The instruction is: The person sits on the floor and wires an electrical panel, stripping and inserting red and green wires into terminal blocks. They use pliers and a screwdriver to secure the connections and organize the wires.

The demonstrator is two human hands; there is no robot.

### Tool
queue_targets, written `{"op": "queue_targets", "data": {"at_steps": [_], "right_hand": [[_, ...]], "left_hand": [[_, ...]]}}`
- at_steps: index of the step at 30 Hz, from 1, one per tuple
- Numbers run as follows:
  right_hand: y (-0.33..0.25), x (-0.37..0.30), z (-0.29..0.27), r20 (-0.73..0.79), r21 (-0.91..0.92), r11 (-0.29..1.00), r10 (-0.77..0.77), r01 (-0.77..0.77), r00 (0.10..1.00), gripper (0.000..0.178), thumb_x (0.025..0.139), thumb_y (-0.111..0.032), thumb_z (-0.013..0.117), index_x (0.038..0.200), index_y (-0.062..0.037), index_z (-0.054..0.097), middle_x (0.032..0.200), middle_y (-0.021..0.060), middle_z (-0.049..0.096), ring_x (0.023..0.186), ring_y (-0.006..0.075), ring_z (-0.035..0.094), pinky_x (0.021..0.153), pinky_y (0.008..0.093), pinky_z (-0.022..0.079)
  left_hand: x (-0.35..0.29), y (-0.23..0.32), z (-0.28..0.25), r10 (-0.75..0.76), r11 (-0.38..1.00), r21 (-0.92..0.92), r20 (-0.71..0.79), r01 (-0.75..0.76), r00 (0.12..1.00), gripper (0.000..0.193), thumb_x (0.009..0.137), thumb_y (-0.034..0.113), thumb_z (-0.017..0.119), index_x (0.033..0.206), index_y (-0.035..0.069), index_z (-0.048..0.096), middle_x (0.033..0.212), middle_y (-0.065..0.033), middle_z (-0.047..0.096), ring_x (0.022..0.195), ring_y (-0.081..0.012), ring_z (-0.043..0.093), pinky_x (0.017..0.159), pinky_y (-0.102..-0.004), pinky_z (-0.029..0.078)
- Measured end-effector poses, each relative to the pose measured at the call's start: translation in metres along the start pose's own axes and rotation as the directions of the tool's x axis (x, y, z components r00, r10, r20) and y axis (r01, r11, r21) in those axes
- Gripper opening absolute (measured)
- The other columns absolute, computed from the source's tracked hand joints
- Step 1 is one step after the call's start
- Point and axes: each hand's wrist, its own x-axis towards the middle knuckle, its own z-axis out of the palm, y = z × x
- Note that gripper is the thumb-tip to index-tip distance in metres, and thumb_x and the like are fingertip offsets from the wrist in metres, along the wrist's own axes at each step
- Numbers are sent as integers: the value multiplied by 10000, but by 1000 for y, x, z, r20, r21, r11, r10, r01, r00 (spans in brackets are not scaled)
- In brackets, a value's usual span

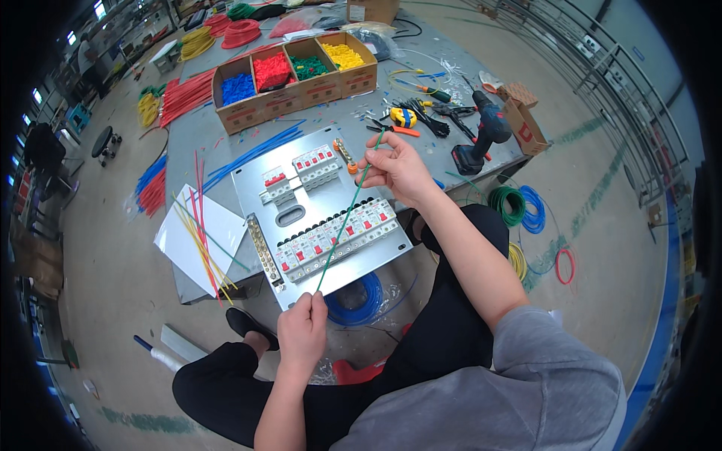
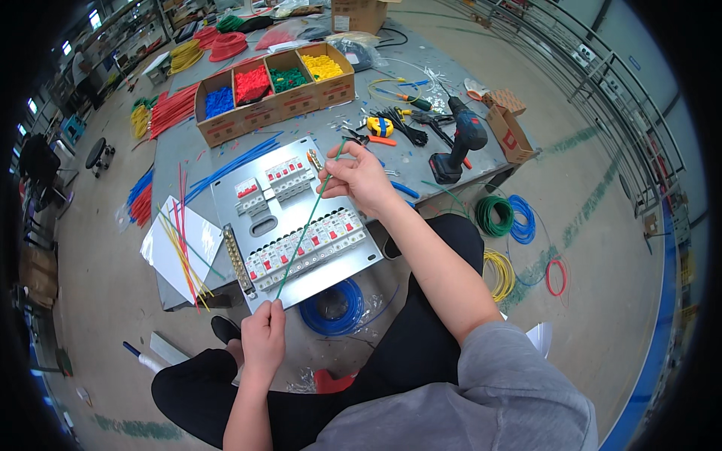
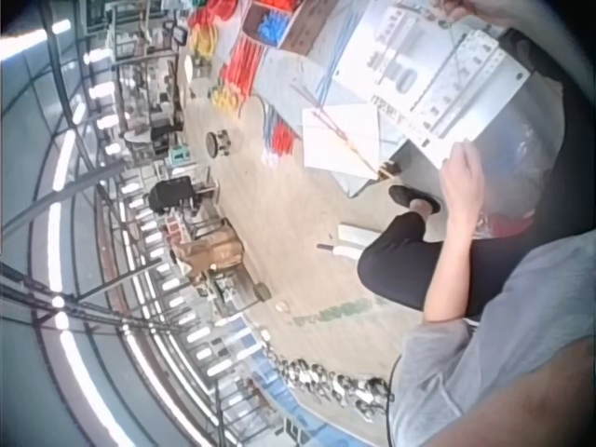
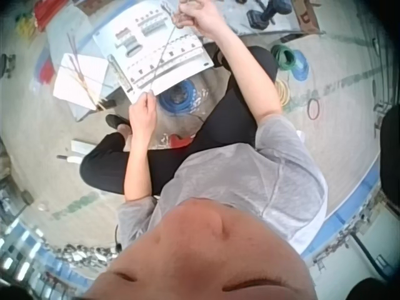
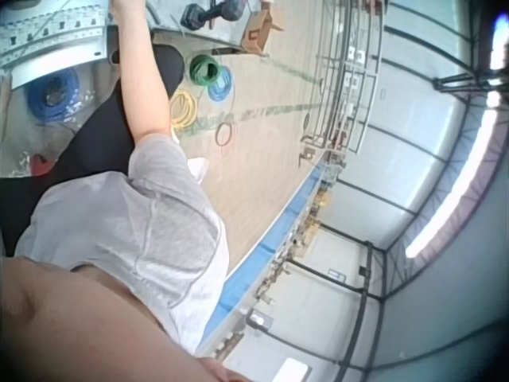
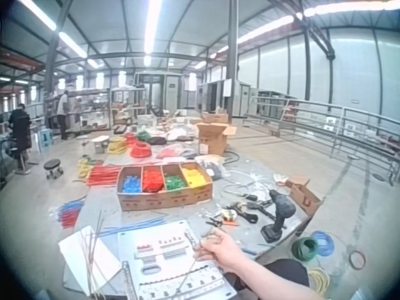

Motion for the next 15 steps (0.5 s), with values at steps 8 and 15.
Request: {"op": "queue_targets", "data": {"at_steps": [8,15], "right_hand": [[6,-7,10,57,26,995,96,-97,994,212,1047,-153,617,1207,-35,544,955,146,713,854,262,768,714,339,656],[11,-14,13,55,25,981,192,-193,980,399,1116,-360,463,1038,8,598,867,178,737,773,277,773,659,350,649]], "left_hand": [[2,-3,2,25,996,84,-26,-23,999,360,1023,214,614,739,5,541,598,-208,568,577,-426,604,518,-476,434],[6,-7,3,120,974,198,-54,-107,991,353,1008,220,629,723,35,533,576,-180,565,563,-412,608,512,-485,444]]}}
